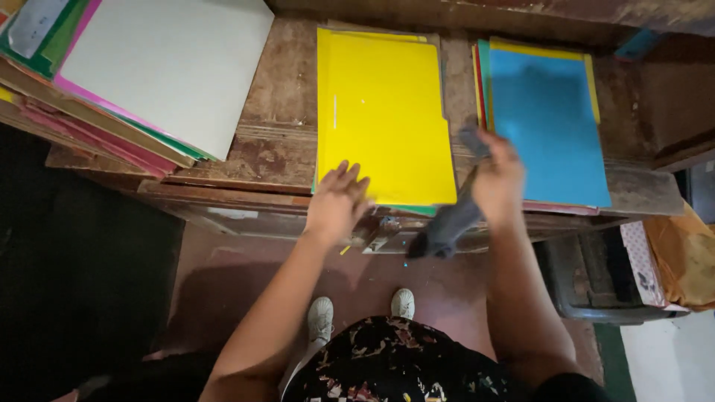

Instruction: Wipe down several colored file folders with a cloth to clean them.

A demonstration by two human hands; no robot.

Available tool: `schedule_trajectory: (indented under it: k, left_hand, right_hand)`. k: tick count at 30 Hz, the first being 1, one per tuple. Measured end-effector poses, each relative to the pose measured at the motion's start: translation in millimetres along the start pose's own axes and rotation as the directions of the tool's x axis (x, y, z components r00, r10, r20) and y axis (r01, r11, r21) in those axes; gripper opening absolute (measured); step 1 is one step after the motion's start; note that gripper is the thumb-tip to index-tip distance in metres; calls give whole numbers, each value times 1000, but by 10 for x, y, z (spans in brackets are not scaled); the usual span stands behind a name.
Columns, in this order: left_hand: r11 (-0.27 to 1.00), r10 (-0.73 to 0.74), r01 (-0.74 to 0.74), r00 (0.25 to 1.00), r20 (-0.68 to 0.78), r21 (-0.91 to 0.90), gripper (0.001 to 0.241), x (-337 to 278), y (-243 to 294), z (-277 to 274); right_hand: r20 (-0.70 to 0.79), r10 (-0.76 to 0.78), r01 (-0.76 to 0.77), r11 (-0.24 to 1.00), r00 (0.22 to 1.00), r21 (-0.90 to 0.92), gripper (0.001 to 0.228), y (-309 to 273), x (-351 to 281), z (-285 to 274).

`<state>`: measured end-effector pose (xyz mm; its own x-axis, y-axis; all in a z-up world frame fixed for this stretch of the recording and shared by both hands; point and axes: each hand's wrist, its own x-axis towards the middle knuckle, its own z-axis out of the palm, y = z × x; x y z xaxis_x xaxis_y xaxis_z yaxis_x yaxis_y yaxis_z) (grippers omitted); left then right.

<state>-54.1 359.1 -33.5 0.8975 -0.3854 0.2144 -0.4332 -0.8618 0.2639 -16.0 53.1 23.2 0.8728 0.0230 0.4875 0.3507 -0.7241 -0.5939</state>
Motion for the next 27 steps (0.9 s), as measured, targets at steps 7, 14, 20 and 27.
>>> schedule_trajectory:
  k: [7,14,20,27]
  left_hand:
    - [735,-347,292,937,30,-612,83,165,-32,-177]
    - [339,-457,421,855,244,-841,54,261,-290,-68]
    - [587,-417,535,843,340,-607,80,387,-303,-241]
    - [819,-309,407,907,286,-404,77,489,-18,-266]
  right_hand:
    - [103,-187,131,906,977,402,49,-1196,-378,950]
    - [179,-383,423,822,906,-383,48,-385,-693,1415]
    - [135,-335,358,902,933,-242,45,-456,-740,1446]
    - [266,-519,570,802,812,-176,43,-694,-927,1508]
